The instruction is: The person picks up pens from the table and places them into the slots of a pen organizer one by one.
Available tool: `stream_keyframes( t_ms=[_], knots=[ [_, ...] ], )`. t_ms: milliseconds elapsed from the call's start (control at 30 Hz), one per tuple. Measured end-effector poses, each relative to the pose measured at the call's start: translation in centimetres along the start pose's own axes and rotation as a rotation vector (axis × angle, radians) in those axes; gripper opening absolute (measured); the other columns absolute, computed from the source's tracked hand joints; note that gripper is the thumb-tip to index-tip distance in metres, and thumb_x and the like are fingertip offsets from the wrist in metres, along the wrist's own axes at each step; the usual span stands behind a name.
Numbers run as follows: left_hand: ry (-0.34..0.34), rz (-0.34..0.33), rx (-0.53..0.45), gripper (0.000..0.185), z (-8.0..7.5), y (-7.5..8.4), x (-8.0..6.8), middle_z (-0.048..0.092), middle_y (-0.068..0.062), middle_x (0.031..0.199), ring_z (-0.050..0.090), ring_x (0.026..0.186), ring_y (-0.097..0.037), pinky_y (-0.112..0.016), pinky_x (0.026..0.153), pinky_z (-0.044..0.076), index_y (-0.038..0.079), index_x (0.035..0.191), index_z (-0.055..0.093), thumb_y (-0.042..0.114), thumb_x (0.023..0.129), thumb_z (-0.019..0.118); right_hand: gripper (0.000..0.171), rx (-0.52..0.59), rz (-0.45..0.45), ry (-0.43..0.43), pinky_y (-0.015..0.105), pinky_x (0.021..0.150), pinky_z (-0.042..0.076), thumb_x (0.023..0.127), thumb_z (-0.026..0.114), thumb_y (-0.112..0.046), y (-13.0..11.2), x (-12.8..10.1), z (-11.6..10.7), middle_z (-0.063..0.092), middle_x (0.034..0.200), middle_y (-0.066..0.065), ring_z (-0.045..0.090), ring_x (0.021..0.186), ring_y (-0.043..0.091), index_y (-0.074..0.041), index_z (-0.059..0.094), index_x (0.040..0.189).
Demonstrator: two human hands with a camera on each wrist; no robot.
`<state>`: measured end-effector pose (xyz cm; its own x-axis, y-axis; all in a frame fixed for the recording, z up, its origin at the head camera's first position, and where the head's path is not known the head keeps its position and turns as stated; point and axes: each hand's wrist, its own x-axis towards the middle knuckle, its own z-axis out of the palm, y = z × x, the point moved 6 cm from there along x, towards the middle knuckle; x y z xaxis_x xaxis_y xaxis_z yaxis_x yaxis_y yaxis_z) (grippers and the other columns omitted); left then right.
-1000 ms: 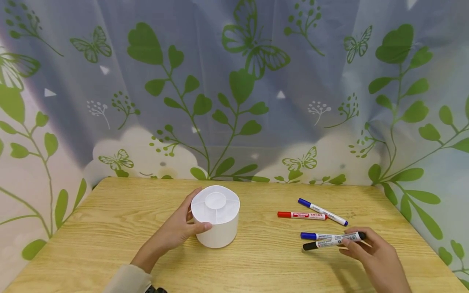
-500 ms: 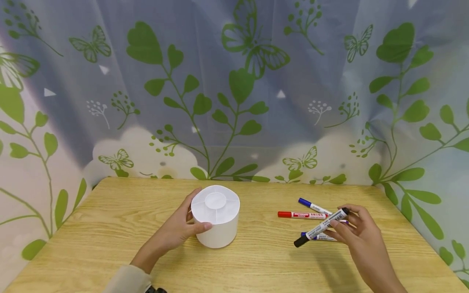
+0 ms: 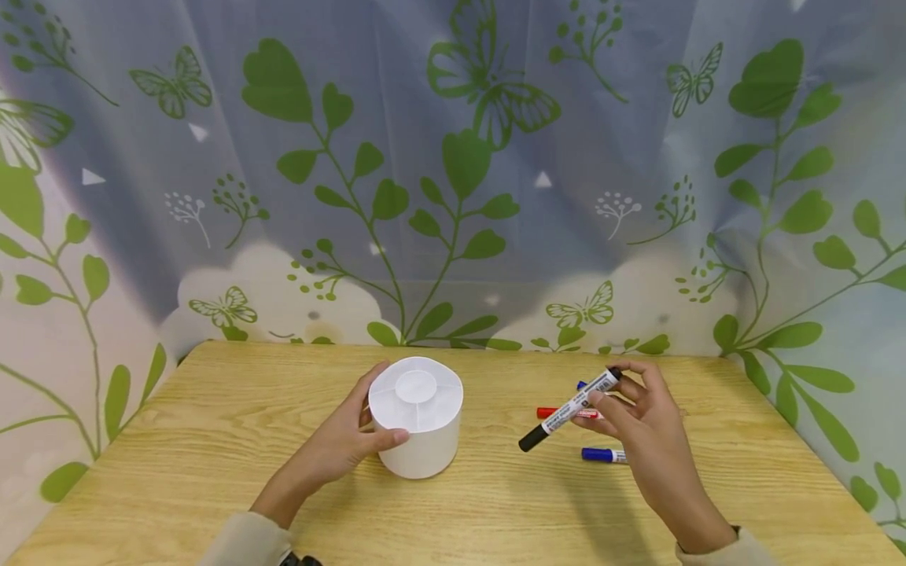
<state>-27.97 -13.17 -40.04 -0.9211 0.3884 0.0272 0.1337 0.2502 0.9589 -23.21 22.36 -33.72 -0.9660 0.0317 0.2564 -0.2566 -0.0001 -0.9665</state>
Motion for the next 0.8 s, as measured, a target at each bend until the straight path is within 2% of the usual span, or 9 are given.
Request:
stream_keyframes(
  t_ms=[267, 633, 800],
  knots=[
    [-0.010, 0.001, -0.001, 0.110, -0.1, 0.2, -0.1, 0.019, -0.020, 0.173, 0.025, 0.158, -0.047, -0.067, 0.122, 0.031, 0.017, 0.170, 0.003, 0.026, 0.094, 0.082, 0.033, 0.011, -0.003, -0.032, 0.041, 0.086, 0.065, 0.106, 0.061, -0.006, -1.8, 1.5, 2.6, 0.059, 0.116, 0.009, 0.070, 0.100, 0.017, -0.012, 0.044, 0.134],
    [0.000, -0.008, 0.002, 0.109, -0.1, -0.1, 0.0, 0.018, -0.019, 0.173, 0.021, 0.159, -0.047, -0.068, 0.123, 0.029, 0.019, 0.170, 0.006, 0.026, 0.093, 0.083, 0.033, 0.062, 0.008, -0.022, 0.045, 0.088, 0.065, 0.106, 0.058, -0.003, -2.6, 3.1, 5.1, 0.063, 0.112, 0.004, 0.070, 0.102, 0.018, -0.014, 0.049, 0.137],
    [0.009, -0.010, 0.009, 0.109, 0.0, -0.4, 0.1, 0.022, -0.019, 0.172, 0.024, 0.158, -0.046, -0.067, 0.123, 0.030, 0.019, 0.170, 0.007, 0.026, 0.092, 0.084, 0.034, 0.095, 0.011, -0.024, 0.046, 0.088, 0.065, 0.106, 0.057, -0.001, -2.5, 3.8, 6.2, 0.063, 0.111, 0.002, 0.070, 0.101, 0.018, -0.014, 0.051, 0.137]
  ],
)
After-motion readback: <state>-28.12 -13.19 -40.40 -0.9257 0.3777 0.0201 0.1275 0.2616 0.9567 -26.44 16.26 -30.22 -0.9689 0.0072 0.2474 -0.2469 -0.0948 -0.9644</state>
